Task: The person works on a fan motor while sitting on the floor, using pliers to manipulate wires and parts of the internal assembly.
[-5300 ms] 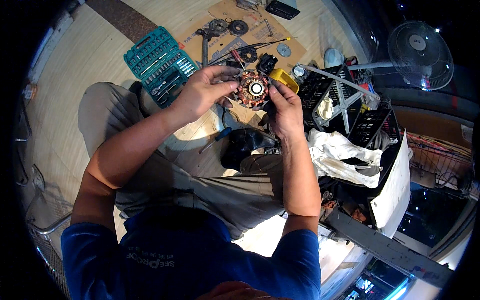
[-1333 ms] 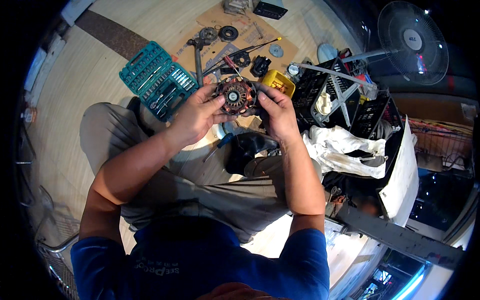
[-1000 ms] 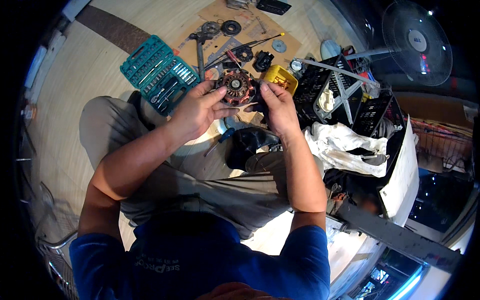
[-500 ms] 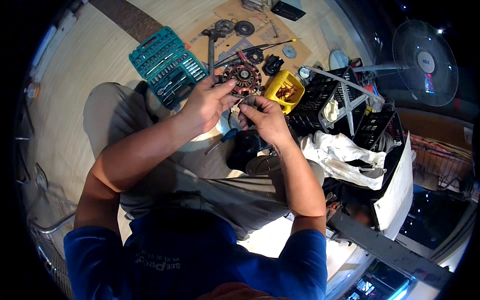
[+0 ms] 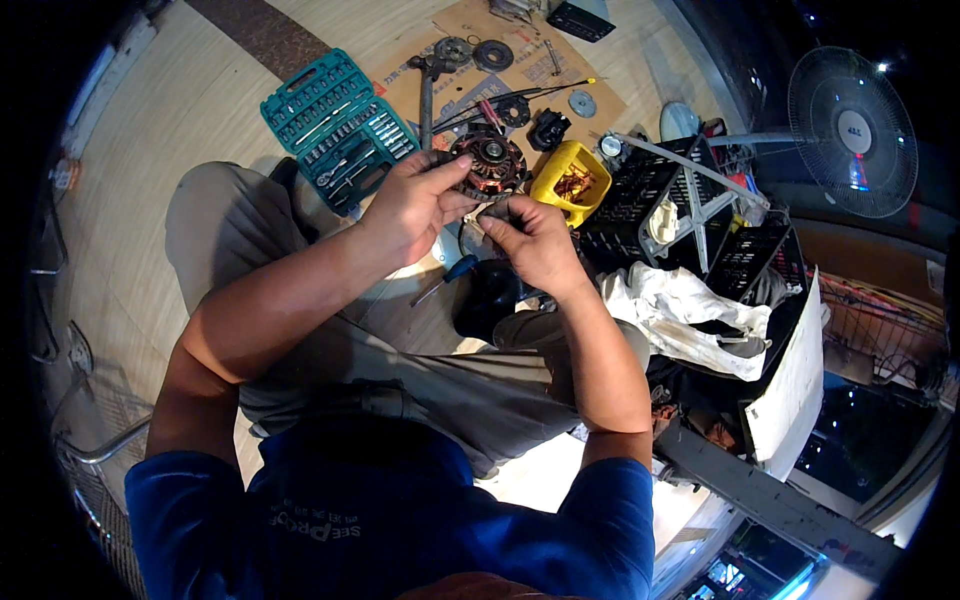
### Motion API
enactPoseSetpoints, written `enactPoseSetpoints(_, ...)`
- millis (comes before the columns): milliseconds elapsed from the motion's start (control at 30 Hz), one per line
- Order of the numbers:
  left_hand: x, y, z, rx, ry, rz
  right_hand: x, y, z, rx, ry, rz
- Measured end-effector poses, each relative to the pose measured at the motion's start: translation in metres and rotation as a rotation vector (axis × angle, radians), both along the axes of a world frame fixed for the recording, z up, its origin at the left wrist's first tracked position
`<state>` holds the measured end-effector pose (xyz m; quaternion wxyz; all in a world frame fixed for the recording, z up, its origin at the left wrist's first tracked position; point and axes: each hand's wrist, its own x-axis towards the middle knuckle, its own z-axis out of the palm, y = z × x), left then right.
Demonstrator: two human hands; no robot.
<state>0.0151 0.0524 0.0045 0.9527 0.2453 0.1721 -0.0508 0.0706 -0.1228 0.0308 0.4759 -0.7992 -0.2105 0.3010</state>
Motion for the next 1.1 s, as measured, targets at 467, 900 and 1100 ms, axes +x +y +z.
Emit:
enactPoseSetpoints(467,-0.001,0.002,0.001,0.005,0.059,-0.068,0.0,-0.001,0.004,-0.04,-0.053,0.079)
enactPoseSetpoints(900,0.009,0.009,-0.009,-0.036,0.025,-0.054,0.0,-0.001,0.008,0.091,0.429,0.026)
enactPoseSetpoints(1100,0.013,0.011,-0.009,-0.07,0.015,-0.036,0.004,-0.006,0.013,0.028,0.429,0.111)
